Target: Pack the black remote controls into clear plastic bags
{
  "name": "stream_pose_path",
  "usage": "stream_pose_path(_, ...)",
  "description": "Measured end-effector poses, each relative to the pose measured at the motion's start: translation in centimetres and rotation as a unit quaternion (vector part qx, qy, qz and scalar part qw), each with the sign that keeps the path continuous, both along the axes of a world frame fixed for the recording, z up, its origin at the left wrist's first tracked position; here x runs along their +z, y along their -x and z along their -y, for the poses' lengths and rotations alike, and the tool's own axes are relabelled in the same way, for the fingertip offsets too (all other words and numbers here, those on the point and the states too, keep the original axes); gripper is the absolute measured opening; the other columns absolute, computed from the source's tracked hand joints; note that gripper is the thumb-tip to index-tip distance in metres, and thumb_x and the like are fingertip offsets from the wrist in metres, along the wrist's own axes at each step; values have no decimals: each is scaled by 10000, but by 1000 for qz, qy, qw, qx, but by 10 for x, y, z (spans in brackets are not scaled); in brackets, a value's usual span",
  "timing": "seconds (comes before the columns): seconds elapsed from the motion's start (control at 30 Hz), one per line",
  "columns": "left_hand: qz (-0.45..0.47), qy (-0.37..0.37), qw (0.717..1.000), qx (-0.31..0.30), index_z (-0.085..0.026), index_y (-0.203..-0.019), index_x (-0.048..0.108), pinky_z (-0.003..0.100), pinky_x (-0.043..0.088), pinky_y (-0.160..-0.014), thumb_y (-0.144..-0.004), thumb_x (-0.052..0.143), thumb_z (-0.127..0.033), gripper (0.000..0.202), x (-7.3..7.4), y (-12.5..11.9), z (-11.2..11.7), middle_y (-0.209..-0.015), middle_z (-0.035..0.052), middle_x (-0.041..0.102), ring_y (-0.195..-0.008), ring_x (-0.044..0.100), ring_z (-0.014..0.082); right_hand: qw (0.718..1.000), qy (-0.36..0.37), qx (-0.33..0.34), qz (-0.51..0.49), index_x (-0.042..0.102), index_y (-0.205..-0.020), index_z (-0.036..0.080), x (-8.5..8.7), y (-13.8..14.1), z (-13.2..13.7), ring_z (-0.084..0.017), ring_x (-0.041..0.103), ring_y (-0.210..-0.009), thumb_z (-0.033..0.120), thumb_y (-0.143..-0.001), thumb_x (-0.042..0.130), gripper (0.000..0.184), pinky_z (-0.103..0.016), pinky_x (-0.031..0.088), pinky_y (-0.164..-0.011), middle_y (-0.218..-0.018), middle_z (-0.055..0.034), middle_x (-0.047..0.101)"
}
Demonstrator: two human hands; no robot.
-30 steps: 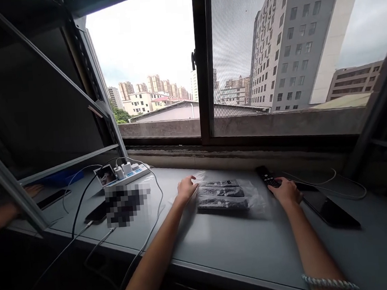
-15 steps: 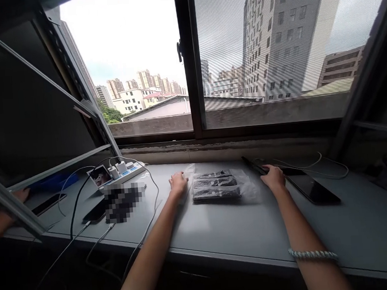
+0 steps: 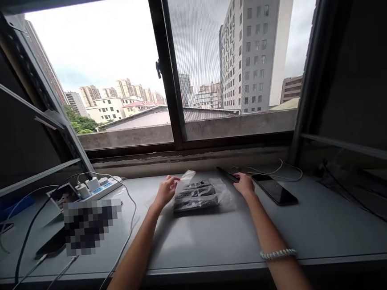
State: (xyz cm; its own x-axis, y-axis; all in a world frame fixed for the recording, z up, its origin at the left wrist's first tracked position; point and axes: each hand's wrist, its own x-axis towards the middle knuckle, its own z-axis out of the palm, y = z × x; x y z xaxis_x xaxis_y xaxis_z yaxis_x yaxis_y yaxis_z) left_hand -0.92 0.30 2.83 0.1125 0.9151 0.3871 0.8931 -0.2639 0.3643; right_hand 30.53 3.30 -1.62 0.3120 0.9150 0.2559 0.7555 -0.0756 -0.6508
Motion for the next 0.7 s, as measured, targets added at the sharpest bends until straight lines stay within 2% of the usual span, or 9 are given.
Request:
stream_pose_path(0.17,-17,-63,997,-49,-230,-947,604,325,345,-875,-820,478,-243,179,0,-12,11,-909,35,570,-925,523,186,1000,23,8,9,660,-1060,156,0,0,1,-221,638,-813,115,-650,597,416,-233,462,-597,-989,-90,671)
stream_pose_path(0.27,83,-146,984,-61,-199,-758,571,298,356,-818,-824,479,-301,153,13,-29,27,-785,19,545,-801,512,154,999,38,10,15,657,-1067,153,0,-1,1,-232,639,-807,137,-652,605,418,-242,457,-576,-1001,-100,667)
stream_pose_path(0.33,213,-200,954,-68,-183,-604,472,272,369,-709,-821,473,-326,260,30,-45,49,-653,-1,470,-664,459,125,999,43,11,17,660,-1060,161,-1,-3,0,-239,637,-820,146,-647,611,416,-252,461,-589,-1000,-96,667)
stream_pose_path(0.4,348,-210,909,-91,-186,-487,311,255,342,-584,-822,458,-394,421,52,-62,81,-541,-24,331,-549,365,100,999,46,10,19,660,-1058,165,-2,-4,-2,-247,634,-837,153,-646,610,415,-257,461,-596,-997,-93,668)
stream_pose_path(0.5,453,-84,875,-148,-191,-441,196,261,265,-456,-794,442,-515,539,80,-77,149,-451,-43,180,-432,237,74,999,46,10,19,655,-1063,171,-6,-5,-4,-258,627,-870,158,-648,607,418,-259,458,-608,-987,-86,671)
stream_pose_path(0.53,442,-46,882,-158,-191,-410,231,269,265,-439,-762,457,-554,555,86,-76,174,-425,-39,192,-415,250,77,999,45,11,19,654,-1062,174,-7,-5,-4,-259,625,-878,161,-650,607,415,-258,457,-616,-980,-83,673)
stream_pose_path(0.6,370,-40,922,-103,-209,-377,381,296,297,-426,-641,555,-592,497,89,-64,222,-383,-24,273,-406,335,104,999,42,15,17,653,-1058,177,-8,-6,-5,-255,623,-885,169,-655,606,406,-255,458,-631,-963,-78,677)
stream_pose_path(0.63,333,-60,940,-38,-245,-384,452,319,314,-431,-591,567,-594,421,85,-54,243,-371,-15,305,-421,382,129,999,39,17,15,654,-1055,178,-9,-6,-5,-251,623,-884,173,-658,607,400,-253,459,-637,-954,-78,678)
stream_pose_path(0.7,317,-71,946,10,-326,-376,508,350,297,-419,-538,550,-557,285,70,-32,276,-325,0,295,-428,419,169,999,34,19,11,656,-1049,176,-10,-6,-4,-249,623,-881,174,-661,608,391,-254,460,-647,-943,-80,679)
